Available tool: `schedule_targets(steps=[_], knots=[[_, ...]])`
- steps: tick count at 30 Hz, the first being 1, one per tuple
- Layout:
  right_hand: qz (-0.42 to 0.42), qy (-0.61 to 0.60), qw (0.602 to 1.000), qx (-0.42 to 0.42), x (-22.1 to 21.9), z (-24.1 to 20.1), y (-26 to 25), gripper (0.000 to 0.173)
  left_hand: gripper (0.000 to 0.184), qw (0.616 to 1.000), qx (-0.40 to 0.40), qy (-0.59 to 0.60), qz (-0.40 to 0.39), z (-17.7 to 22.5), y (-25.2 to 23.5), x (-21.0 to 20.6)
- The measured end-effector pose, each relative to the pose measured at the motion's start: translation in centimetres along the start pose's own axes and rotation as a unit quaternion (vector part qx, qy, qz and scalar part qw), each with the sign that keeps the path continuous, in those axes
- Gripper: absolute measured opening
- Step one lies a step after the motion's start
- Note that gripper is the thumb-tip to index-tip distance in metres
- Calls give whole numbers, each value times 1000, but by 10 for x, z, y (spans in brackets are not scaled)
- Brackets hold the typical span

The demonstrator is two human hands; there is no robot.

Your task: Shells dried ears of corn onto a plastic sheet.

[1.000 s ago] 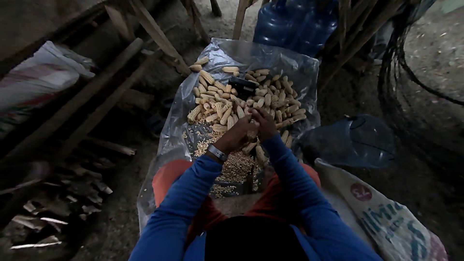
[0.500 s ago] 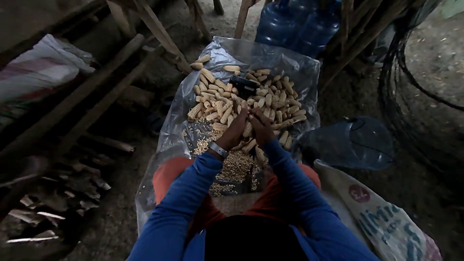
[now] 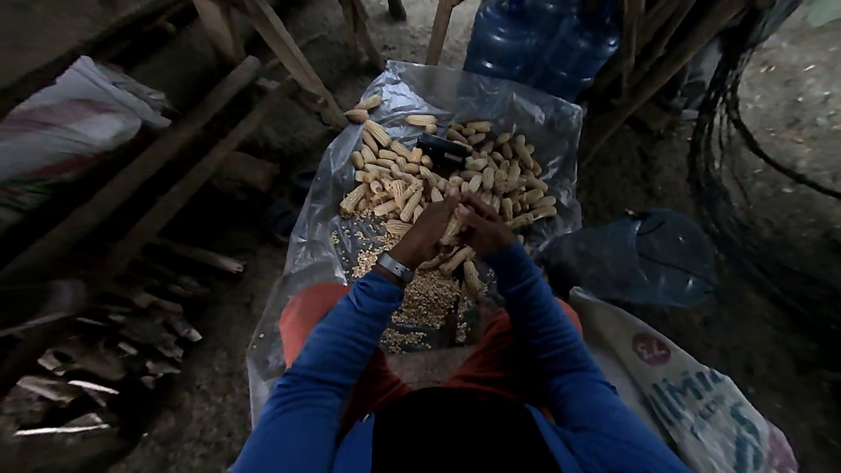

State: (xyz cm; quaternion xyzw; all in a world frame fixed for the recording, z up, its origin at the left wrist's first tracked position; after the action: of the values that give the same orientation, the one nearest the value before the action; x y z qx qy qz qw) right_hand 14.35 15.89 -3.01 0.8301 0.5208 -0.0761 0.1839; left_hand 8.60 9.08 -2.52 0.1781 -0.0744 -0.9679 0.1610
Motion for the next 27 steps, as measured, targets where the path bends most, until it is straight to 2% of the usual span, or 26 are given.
schedule_targets(steps=[3,7,9,10,13,14,16,18,20,23,25,27], knots=[[57,-1,998,3,-1,5,1,18,71,998,37,-36,28,-9,-5,6],[180,51,982,5,4,8,2,17,83,994,-20,-106,-10,-15,7,6],[247,70,967,-9,11,13,2,21,81,988,-47,-141,-29,-16,7,-1],[261,75,962,-16,14,14,2,23,82,988,-35,-148,-36,-14,10,-4],[245,97,965,-18,23,12,0,41,82,994,-1,-93,-58,-19,-5,-8],[204,90,975,-6,22,11,-1,51,80,996,-15,-60,-67,-20,-16,-6],[90,89,991,34,10,4,-3,64,84,1000,-8,-26,-16,-11,-17,0],[34,95,993,62,-1,-2,-1,48,89,998,18,-57,17,7,7,-1],[63,110,990,70,-2,-3,0,34,89,996,14,-83,18,17,23,-3],[162,154,969,101,3,-3,-1,23,91,996,-3,-89,16,1,23,3],[210,171,956,115,6,-1,-2,27,91,995,15,-94,18,1,19,0],[195,171,961,91,6,2,-4,38,88,994,33,-95,31,7,19,-1]])
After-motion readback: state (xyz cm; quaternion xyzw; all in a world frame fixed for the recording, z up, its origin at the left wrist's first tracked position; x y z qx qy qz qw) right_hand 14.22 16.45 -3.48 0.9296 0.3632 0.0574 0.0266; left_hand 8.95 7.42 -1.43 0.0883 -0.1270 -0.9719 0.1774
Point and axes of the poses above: each hand's wrist, its own y-axis away from the middle knuckle, its own x-axis out of the back of the hand, z = x × y, the point moved 9 cm from there along -y, towards the middle knuckle, and after that the axes turned 10 degrees about -x, right-handed, at the moved point
